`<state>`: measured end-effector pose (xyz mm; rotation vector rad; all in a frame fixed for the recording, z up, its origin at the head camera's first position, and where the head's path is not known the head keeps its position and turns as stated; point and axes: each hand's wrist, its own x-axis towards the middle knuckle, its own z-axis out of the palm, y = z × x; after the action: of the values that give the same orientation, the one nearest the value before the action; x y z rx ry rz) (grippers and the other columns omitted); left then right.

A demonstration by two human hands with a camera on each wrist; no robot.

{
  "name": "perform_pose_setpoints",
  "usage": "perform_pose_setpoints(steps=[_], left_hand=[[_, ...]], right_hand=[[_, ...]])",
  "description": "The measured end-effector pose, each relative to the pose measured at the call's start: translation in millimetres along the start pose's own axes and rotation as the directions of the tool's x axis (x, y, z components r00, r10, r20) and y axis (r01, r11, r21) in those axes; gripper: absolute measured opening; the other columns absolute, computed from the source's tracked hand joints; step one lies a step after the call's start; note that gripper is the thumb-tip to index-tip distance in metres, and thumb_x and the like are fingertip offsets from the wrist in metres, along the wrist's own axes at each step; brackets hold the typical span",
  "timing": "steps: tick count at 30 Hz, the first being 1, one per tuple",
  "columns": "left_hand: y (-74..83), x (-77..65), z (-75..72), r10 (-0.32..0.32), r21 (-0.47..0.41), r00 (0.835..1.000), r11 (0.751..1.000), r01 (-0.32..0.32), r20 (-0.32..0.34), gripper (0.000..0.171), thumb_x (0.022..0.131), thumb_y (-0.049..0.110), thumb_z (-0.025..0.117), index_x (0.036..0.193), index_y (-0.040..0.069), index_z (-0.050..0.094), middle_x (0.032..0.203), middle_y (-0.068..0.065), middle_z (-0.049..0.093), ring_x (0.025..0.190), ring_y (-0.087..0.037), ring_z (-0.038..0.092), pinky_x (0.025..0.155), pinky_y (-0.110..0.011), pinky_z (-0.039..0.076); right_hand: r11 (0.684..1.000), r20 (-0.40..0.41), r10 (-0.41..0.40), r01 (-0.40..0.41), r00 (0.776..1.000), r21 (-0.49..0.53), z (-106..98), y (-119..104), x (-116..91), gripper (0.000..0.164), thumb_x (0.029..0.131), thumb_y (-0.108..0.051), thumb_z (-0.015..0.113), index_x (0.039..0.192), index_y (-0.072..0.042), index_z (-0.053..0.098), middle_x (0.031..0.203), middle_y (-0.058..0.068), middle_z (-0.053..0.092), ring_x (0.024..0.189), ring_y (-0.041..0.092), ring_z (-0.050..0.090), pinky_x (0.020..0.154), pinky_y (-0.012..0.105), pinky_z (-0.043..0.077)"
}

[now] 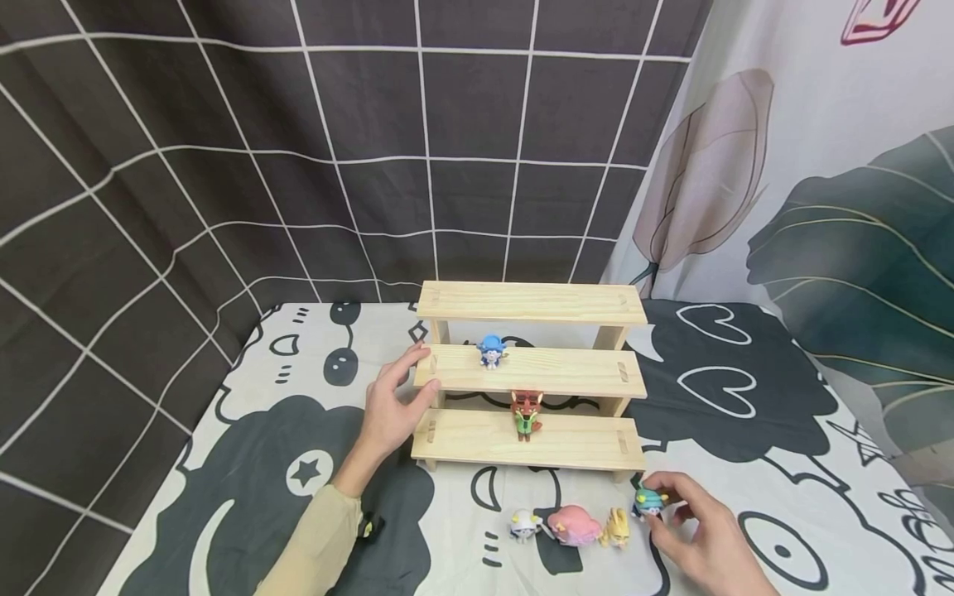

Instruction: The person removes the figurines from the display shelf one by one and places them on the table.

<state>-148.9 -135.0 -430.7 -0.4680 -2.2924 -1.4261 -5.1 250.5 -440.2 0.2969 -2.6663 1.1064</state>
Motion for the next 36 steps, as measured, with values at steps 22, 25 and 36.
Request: perform_pose_setpoints(steps=[22,25,36], left_hand=[[-2.2,0.0,0.4,0.015,0.004,1.0,1.0,-0.015,-0.005,0.042,0.089,0.013,0.073,0.13,0.008,0.065,0.143,-0.008,0.056,0.126,-0.035,0.053,0.098,-0.058,0.046],[-2.2,0.0,0.3,0.017,0.003,1.0,1.0,-0.017,-0.006,0.042,0.089,0.013,0.073,0.129,0.008,0.066,0.143,-0.01,0.056,0.125,-0.035,0.054,0.097,-0.058,0.046],[-1.5,-0.6,0.1,0.014,0.005,1.0,1.0,-0.014,-0.005,0.042,0.089,0.013,0.073,0.13,0.008,0.065,0.143,-0.01,0.056,0.125,-0.035,0.054,0.098,-0.058,0.046]], right_hand=[[0.998,0.09,0.061,-0.063,0.994,0.022,8,11,-3,0.047,0.067,0.012,0.082,0.104,-0.009,0.063,0.09,-0.014,0.059,0.072,0.003,0.051,0.057,0.023,0.046],[0.997,0.1,0.075,-0.077,0.992,0.022,9,11,-3,0.047,0.067,0.012,0.082,0.104,-0.008,0.063,0.09,-0.013,0.058,0.071,0.004,0.05,0.056,0.023,0.046],[0.987,0.173,0.16,-0.159,0.972,-0.018,6,8,-1,0.045,0.069,0.007,0.084,0.107,-0.006,0.063,0.091,-0.007,0.06,0.071,0.004,0.05,0.059,0.023,0.047]])
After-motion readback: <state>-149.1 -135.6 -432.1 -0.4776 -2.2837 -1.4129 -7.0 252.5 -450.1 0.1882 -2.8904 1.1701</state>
